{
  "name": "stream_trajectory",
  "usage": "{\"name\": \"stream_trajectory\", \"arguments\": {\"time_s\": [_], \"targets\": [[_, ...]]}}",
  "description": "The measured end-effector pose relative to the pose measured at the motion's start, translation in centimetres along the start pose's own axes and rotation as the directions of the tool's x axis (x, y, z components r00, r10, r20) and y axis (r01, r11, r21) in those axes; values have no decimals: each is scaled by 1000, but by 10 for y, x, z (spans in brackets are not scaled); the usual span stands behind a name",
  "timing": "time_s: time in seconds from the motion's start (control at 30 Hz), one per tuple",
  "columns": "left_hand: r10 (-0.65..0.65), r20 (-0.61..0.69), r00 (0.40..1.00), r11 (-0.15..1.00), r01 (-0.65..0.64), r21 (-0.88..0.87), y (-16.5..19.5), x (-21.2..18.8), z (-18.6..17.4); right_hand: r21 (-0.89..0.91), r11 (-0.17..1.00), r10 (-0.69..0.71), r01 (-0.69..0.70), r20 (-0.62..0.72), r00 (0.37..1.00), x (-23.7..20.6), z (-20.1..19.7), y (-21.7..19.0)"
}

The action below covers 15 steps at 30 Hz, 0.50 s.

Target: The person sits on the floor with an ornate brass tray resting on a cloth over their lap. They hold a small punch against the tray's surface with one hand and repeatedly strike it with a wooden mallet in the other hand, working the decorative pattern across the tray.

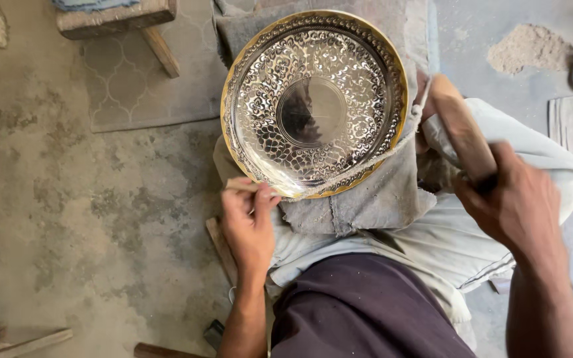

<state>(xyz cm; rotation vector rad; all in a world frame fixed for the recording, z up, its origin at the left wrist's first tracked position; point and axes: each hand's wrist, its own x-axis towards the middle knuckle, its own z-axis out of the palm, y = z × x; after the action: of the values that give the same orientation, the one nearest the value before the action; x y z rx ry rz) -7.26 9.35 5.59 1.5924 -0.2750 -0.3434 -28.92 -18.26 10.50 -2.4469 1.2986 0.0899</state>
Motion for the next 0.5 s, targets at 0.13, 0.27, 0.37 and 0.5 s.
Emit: {"name": "stream_trajectory", "arguments": {"time_s": [0.13,0.27,0.37,0.5], "targets": [[29,-43,999,983,-20,183,15,-19,-19,239,936,239,-259,110,965,-55,52,89],[70,-37,997,972,-60,228,22,-33,-15,566,705,437,-427,128,891,-106,93,130],[112,23,993,986,-114,124,23,-34,-3,702,602,444,-380,101,890,-113,99,135],[91,91,992,994,-97,56,26,-31,17,752,562,398,-345,121,910,-102,90,131]]}}
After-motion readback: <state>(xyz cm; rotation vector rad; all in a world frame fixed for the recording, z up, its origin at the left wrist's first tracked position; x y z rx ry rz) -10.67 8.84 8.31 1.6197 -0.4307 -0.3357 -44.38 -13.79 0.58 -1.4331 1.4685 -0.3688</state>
